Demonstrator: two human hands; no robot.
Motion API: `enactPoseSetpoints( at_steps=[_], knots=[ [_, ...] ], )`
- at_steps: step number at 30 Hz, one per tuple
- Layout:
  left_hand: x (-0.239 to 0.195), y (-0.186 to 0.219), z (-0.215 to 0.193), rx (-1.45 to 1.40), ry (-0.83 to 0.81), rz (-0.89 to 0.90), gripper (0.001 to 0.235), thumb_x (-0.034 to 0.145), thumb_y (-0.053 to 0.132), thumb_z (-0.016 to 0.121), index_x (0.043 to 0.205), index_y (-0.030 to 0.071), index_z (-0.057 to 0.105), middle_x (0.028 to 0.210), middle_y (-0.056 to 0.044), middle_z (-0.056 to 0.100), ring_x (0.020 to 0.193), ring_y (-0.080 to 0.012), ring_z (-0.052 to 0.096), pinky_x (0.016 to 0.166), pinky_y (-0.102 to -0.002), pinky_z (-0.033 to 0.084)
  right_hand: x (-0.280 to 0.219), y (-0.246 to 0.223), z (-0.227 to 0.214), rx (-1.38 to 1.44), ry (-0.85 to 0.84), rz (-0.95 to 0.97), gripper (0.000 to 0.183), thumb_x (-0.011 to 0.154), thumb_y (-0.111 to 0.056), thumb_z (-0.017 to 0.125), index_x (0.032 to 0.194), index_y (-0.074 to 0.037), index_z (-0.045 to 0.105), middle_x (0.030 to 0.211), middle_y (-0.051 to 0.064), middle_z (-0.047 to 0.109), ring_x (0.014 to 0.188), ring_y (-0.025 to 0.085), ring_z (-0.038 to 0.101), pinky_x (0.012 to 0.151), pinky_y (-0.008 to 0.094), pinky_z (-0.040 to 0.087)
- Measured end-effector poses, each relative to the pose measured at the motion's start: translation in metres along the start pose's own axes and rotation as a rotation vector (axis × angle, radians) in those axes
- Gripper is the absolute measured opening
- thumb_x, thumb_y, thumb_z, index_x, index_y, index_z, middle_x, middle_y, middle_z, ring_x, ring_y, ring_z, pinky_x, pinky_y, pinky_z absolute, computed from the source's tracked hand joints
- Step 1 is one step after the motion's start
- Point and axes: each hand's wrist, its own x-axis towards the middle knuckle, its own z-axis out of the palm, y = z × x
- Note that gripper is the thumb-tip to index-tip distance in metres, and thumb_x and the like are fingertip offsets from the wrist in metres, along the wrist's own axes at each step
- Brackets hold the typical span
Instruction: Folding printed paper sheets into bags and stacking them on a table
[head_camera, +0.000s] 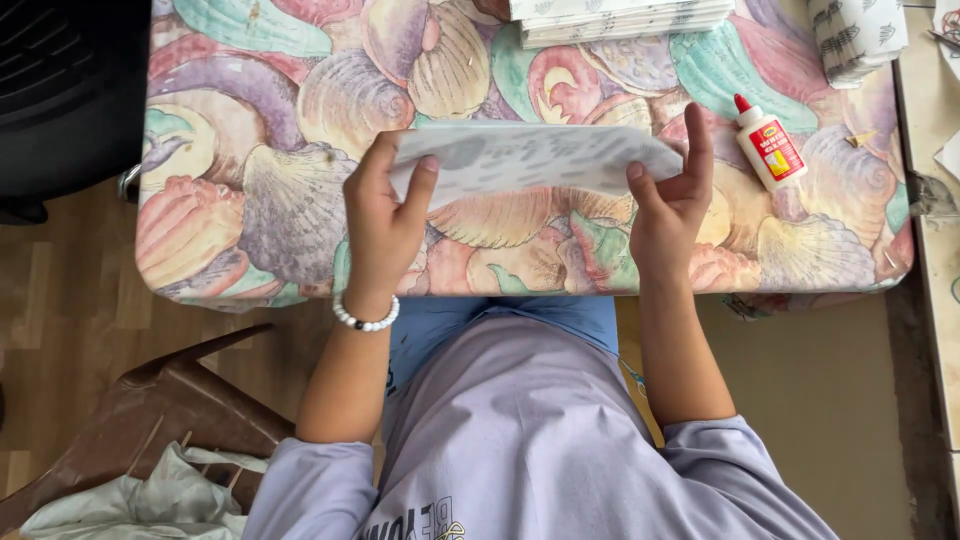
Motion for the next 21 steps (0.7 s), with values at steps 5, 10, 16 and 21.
enactPoseSetpoints(
  at_steps=[5, 10, 16, 21],
  knots=[
    [-0.006, -0.01, 0.018, -0.08, 0.136, 0.132, 0.012, 0.105, 0.011, 0.061, 0.111, 0.001, 0.063, 0.091, -0.015, 0.065, 0.09, -0.0285, 0.068, 0.087, -0.045, 0.054, -0.003, 0.028, -0.007, 0.007, -0.085, -0.153, 0.082, 0.104, 0.01, 0.07, 0.166, -0.018, 0.023, 0.135, 0.022, 0.055, 0.125, 0.032, 0.064, 0.11, 0.045, 0.054],
    [-0.002, 0.005, 0.023, -0.043, 0.17, 0.134, 0.012, 0.106, 0.013, 0.057, 0.105, 0.003, 0.063, 0.084, -0.011, 0.061, 0.083, -0.0258, 0.066, 0.084, -0.042, 0.053, 0.0, 0.008, 0.003, 0.036, -0.032, -0.157, 0.082, 0.103, 0.013, 0.07, 0.165, -0.017, 0.026, 0.133, 0.017, 0.06, 0.125, 0.027, 0.066, 0.113, 0.043, 0.054],
    [-0.004, 0.005, 0.03, -0.024, 0.183, 0.103, 0.015, 0.107, 0.016, 0.055, 0.109, 0.002, 0.061, 0.084, -0.015, 0.06, 0.082, -0.0322, 0.066, 0.082, -0.045, 0.053, -0.005, 0.016, 0.004, 0.047, -0.038, -0.067, 0.084, 0.107, 0.011, 0.068, 0.167, -0.024, 0.021, 0.133, 0.017, 0.062, 0.126, 0.028, 0.067, 0.115, 0.044, 0.055],
    [-0.005, 0.004, 0.031, -0.012, 0.184, 0.094, 0.016, 0.108, 0.014, 0.05, 0.111, 0.002, 0.06, 0.084, -0.015, 0.057, 0.082, -0.0326, 0.065, 0.083, -0.043, 0.052, -0.005, 0.008, 0.008, 0.034, -0.069, -0.092, 0.08, 0.11, 0.014, 0.062, 0.167, -0.026, 0.023, 0.139, 0.021, 0.061, 0.129, 0.032, 0.063, 0.118, 0.05, 0.05]
  ],
)
